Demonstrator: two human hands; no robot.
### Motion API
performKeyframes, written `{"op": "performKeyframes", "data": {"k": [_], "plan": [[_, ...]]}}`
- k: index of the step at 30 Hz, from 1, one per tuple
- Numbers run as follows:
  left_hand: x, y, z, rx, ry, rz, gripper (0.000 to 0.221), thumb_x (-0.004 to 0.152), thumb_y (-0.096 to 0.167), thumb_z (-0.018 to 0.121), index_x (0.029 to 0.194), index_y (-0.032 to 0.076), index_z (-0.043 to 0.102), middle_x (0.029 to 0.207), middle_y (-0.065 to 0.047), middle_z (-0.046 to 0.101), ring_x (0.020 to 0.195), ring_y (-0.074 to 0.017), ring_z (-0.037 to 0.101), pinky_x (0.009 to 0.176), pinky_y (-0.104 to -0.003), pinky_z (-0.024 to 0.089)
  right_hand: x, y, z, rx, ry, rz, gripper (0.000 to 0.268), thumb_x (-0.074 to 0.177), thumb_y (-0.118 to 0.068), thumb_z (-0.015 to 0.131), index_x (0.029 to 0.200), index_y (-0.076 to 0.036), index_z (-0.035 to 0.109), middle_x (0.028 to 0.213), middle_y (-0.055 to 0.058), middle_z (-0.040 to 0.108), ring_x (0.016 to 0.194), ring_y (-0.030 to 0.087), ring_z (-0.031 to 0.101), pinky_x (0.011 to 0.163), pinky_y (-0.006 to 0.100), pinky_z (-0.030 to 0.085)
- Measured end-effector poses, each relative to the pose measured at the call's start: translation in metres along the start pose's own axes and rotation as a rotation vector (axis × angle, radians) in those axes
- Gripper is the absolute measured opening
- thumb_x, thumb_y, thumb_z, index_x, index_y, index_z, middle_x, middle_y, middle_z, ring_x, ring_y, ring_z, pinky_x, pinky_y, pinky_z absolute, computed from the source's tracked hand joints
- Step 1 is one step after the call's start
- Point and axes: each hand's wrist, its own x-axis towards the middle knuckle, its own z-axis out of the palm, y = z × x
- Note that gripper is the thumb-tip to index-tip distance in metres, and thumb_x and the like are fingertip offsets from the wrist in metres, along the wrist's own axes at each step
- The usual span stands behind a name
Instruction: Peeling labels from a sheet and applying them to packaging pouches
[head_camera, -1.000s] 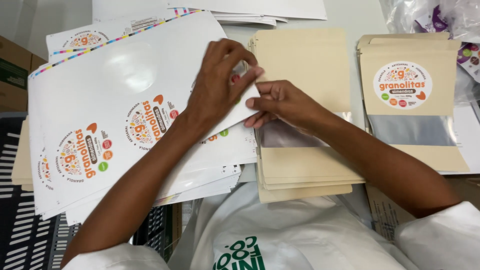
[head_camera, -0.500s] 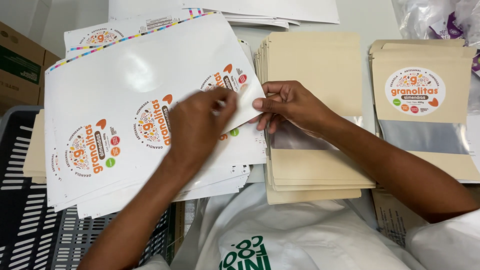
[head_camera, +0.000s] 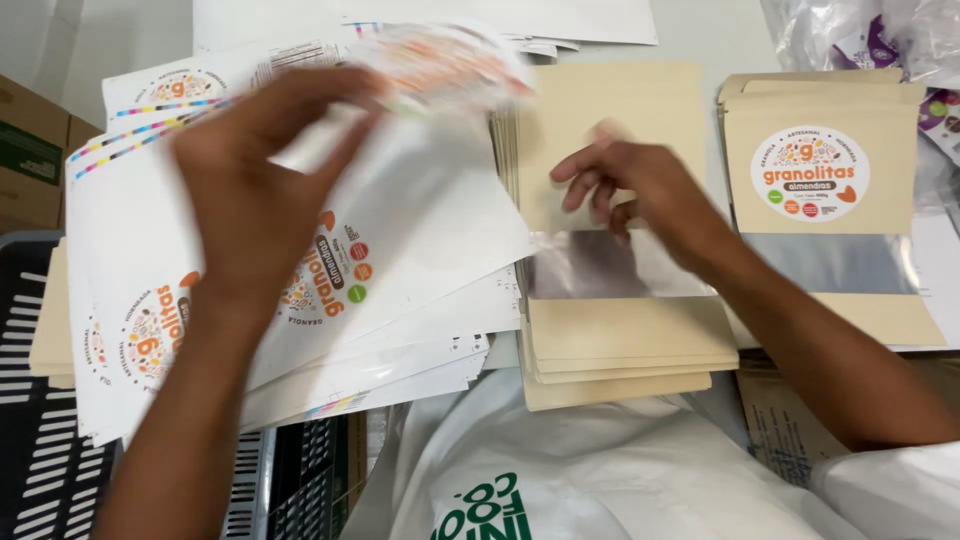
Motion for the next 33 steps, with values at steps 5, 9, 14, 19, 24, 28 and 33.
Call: {"op": "performKeyframes", "data": {"k": [5, 9, 14, 19, 24, 28, 33], "plan": [[-0.01, -0.001, 0.08, -0.114, -0.373, 0.268, 0.027, 0.098, 0.009, 0.079, 0.122, 0.003, 0.071, 0.121, -0.009, 0.075, 0.111, -0.0227, 0.075, 0.098, -0.035, 0.061, -0.018, 0.005, -0.024, 0.092, 0.278, 0.098, 0.03, 0.105, -0.025, 0.063, 0.08, -0.01, 0.058, 0.072, 0.001, 0.059, 0.063, 0.012, 0.059, 0.046, 0.023, 0.044], [-0.002, -0.031, 0.12, -0.135, -0.483, 0.171, 0.028, 0.098, 0.016, 0.076, 0.124, 0.007, 0.07, 0.123, -0.006, 0.075, 0.112, -0.0219, 0.074, 0.096, -0.035, 0.057, -0.014, 0.034, -0.037, -0.35, 0.455, -0.214, 0.045, 0.112, -0.025, 0.063, 0.076, -0.01, 0.042, 0.068, -0.004, 0.037, 0.07, 0.007, 0.035, 0.061, 0.027, 0.028], [0.014, -0.043, 0.138, -0.054, -0.658, 0.055, 0.024, 0.1, 0.024, 0.068, 0.122, 0.014, 0.069, 0.121, -0.002, 0.075, 0.104, -0.0234, 0.071, 0.088, -0.038, 0.052, 0.01, 0.07, -0.046, -0.843, 0.624, -0.253, 0.041, 0.111, -0.022, 0.06, 0.072, -0.009, 0.052, 0.07, 0.006, 0.048, 0.074, 0.027, 0.048, 0.058, 0.045, 0.033], [0.013, -0.049, 0.148, 0.26, -0.743, 0.257, 0.025, 0.102, 0.023, 0.065, 0.123, 0.011, 0.07, 0.12, -0.01, 0.074, 0.103, -0.0289, 0.072, 0.08, -0.042, 0.056, 0.013, 0.076, -0.04, -1.001, 0.599, -0.29, 0.035, 0.11, -0.024, 0.059, 0.078, -0.009, 0.061, 0.073, 0.006, 0.054, 0.073, 0.026, 0.055, 0.057, 0.041, 0.043], [0.01, -0.053, 0.153, 0.612, -0.708, 0.451, 0.031, 0.097, 0.041, 0.06, 0.115, 0.023, 0.078, 0.11, -0.002, 0.078, 0.101, -0.0242, 0.066, 0.065, -0.037, 0.053, 0.014, 0.082, -0.039, -1.133, 0.555, -0.228, 0.045, 0.11, -0.036, 0.063, 0.074, -0.008, 0.062, 0.068, 0.009, 0.052, 0.07, 0.027, 0.059, 0.056, 0.04, 0.048], [0.036, -0.085, 0.177, 0.676, -0.554, 0.336, 0.032, 0.097, 0.041, 0.063, 0.11, 0.012, 0.067, 0.106, -0.006, 0.069, 0.11, -0.0305, 0.055, 0.069, -0.051, 0.048, 0.025, 0.074, -0.033, -1.115, 0.595, -0.408, 0.027, 0.1, -0.031, 0.066, 0.108, -0.006, 0.059, 0.11, 0.014, 0.056, 0.1, 0.036, 0.056, 0.069, 0.051, 0.042], [0.049, -0.116, 0.195, 0.706, -0.363, 0.33, 0.044, 0.089, 0.044, 0.075, 0.115, 0.009, 0.068, 0.117, -0.007, 0.067, 0.108, -0.0311, 0.051, 0.076, -0.049, 0.042, 0.02, 0.067, -0.003, -1.088, 0.063, -0.515, 0.062, 0.108, -0.038, 0.048, 0.161, -0.008, 0.036, 0.168, 0.017, 0.029, 0.153, 0.041, 0.028, 0.119, 0.06, 0.026]]}}
